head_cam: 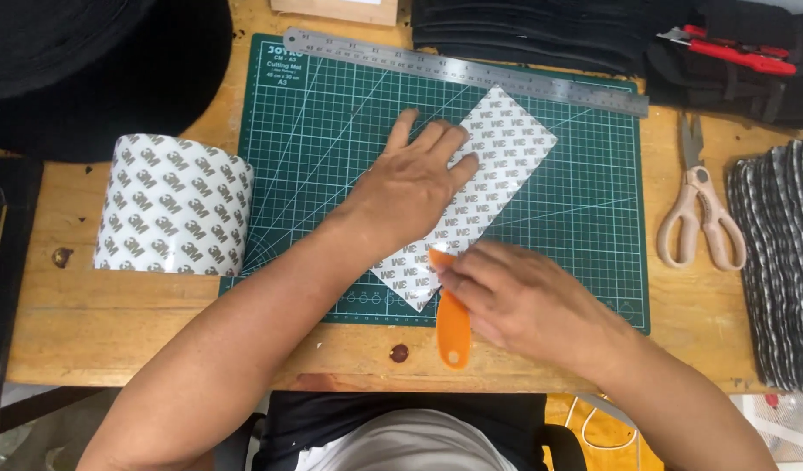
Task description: Applying double-sided adhesive tape to a piece of black material and smoothing it with a scraper tool.
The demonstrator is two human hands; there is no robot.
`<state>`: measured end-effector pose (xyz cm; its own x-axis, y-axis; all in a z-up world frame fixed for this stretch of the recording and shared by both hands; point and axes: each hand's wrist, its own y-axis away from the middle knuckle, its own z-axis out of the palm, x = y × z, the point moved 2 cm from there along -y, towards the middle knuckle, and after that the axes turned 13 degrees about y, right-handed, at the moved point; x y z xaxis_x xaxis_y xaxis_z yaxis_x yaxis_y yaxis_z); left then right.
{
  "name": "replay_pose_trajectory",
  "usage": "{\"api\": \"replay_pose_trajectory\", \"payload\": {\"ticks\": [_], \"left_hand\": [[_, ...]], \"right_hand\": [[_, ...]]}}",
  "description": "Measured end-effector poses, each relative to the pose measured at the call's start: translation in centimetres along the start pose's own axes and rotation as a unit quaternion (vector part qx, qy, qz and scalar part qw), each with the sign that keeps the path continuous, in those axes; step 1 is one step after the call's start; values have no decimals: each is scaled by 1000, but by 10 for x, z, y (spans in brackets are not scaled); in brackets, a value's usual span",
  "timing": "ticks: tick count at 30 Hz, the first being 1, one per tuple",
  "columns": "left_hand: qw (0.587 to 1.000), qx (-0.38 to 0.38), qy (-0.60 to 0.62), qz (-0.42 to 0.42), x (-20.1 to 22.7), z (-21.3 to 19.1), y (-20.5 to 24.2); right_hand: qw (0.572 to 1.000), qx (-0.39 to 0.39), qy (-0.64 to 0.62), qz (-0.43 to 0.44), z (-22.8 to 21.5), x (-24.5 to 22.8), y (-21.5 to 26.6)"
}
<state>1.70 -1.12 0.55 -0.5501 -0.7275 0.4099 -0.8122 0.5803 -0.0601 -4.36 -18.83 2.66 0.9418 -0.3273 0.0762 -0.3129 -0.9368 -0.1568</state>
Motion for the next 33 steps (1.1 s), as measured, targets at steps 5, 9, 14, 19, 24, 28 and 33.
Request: {"api": "replay_pose_trajectory", "payload": {"ticks": [5, 9, 14, 19, 24, 28, 33], "left_hand": [[1000, -22, -1, -3, -7, 6, -7], [1000, -21, 4, 18, -11, 12, -9], [999, 13, -4, 47, -16, 17, -7], [997, 5, -9, 71, -18, 14, -5], [993, 52, 72, 81, -9, 2, 1], [998, -21, 14, 49, 0, 2, 1], [993, 21, 41, 107, 9, 0, 10]], "right_hand": [[999, 14, -32, -35, 5, -16, 0], [993, 59, -89, -58, -1, -25, -6], [984, 78, -121, -105, 3, -24, -2], [933, 209, -293, 19, -4, 26, 5], [783, 291, -177, 521, 15, 106, 51], [733, 331, -241, 543, 22, 131, 51], [772, 359, -277, 446, 29, 130, 42]]}}
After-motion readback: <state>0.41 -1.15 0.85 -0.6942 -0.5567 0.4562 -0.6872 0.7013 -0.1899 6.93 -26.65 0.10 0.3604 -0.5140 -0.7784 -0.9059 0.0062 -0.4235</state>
